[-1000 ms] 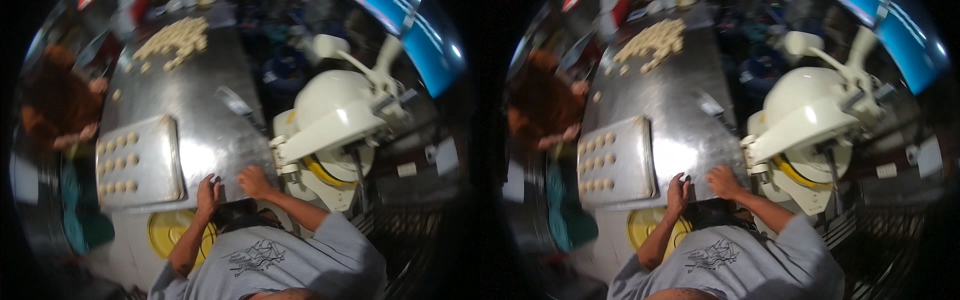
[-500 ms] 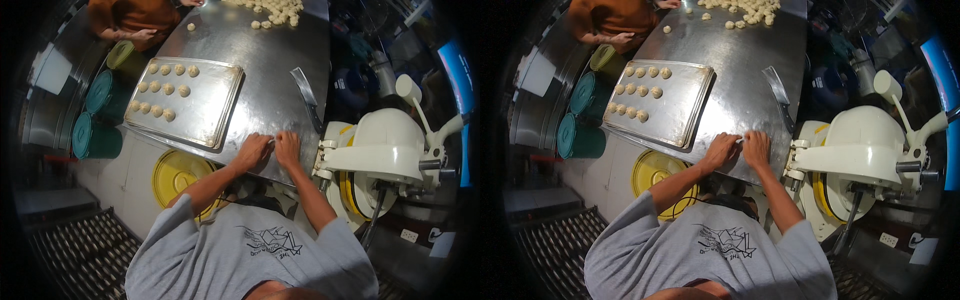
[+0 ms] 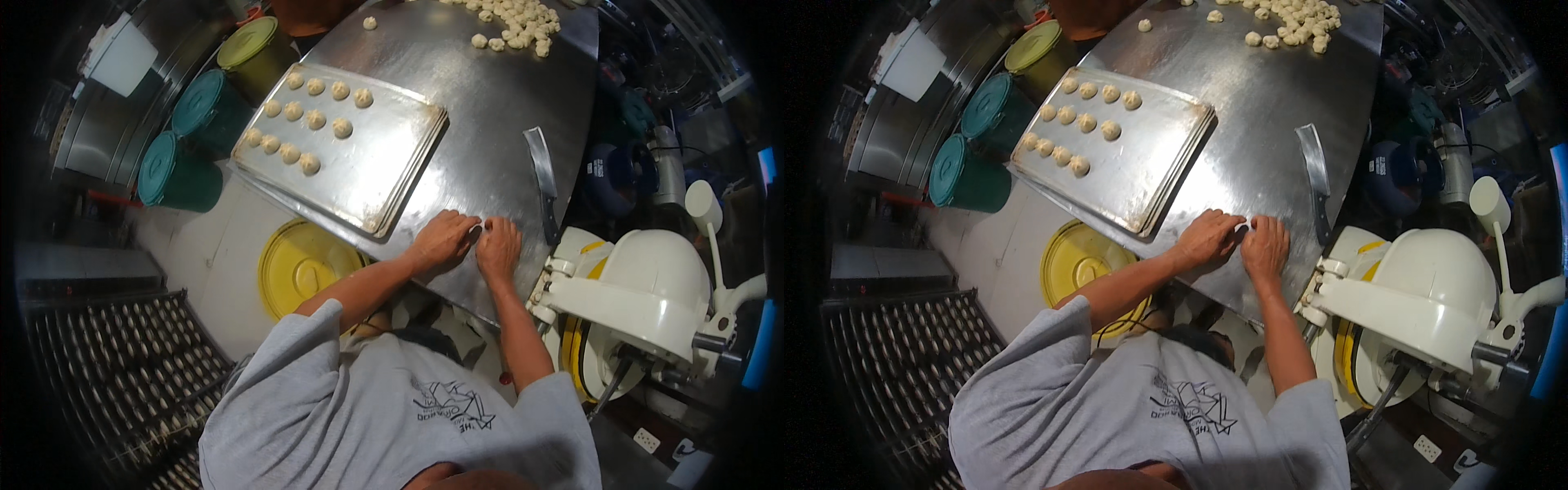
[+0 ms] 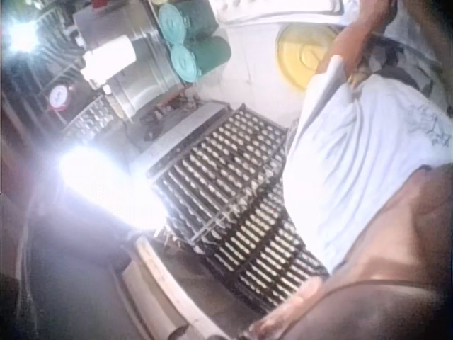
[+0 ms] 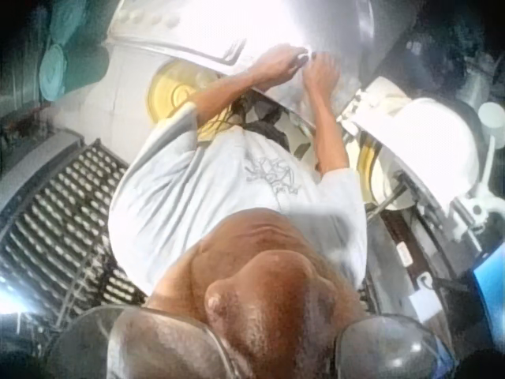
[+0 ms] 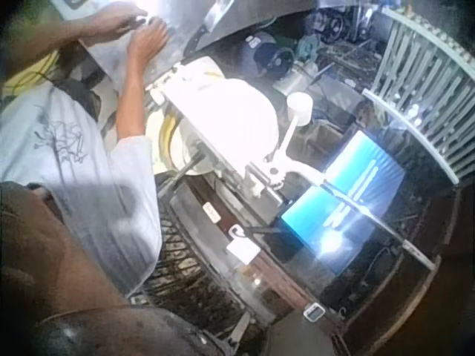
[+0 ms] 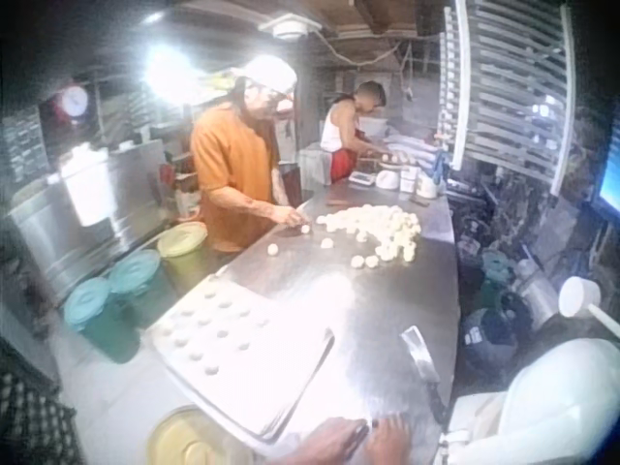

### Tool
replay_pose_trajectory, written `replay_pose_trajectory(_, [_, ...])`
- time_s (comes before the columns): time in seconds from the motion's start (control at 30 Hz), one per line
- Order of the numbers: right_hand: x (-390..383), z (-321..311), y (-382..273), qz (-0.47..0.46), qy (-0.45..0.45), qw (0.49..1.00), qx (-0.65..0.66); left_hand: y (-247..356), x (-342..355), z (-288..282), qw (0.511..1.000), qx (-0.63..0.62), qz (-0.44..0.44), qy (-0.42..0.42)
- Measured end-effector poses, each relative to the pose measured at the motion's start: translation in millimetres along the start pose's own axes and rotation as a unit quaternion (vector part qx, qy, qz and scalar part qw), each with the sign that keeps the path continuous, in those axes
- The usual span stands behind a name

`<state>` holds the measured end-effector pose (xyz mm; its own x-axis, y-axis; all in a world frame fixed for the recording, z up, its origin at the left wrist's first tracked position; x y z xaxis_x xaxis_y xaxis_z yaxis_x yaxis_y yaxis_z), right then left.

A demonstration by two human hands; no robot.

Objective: The person rounds dough by hand on a metal table, cuts the tops of the dough balls using a knife, places them onto a metal tray, and carries the tray to a storage rack.

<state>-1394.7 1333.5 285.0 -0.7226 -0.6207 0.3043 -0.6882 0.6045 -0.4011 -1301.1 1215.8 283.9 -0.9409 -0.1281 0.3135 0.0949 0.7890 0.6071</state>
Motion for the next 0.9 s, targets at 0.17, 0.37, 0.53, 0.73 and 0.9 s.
replay_pose_trajectory(0.17, [-47.0, -6.8, 16.1, -0.026, -0.054, 0.994, 0.09, -7.6, -41.3, 1.9, 0.997, -0.039, 0.018, 0.063])
replay_pose_trajectory(0.37, [-74.1, -25.1, 35.3, -0.018, -0.103, 0.994, 0.01, -15.4, -35.0, -20.7, 0.998, -0.024, -0.048, -0.024])
replay_pose_trajectory(0.53, [10.1, 4.7, 14.9, -0.009, -0.011, 1.0, -0.012, -11.6, 11.4, -9.3, 1.0, 0.024, -0.007, 0.018])
replay_pose_trajectory(0.73, [-5.2, 6.4, 15.1, -0.02, -0.036, 0.997, 0.063, -8.1, -7.2, 6.7, 0.998, -0.012, -0.005, 0.069])
replay_pose_trajectory(0.9, [-86.1, -23.4, 32.1, -0.1, -0.124, 0.984, 0.081, -30.2, -52.8, -11.0, 0.999, -0.005, -0.006, 0.054])
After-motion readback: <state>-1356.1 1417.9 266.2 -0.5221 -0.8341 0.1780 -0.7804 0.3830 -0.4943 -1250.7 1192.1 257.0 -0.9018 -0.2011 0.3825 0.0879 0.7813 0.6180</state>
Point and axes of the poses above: each hand's wrist, its own x-axis towards the middle knuckle, its own z-axis out of the palm, y = z × x, the point moved 5 cm from there along x, towards the middle knuckle, and after that the axes turned 6 degrees about z, right-handed, at the moved point
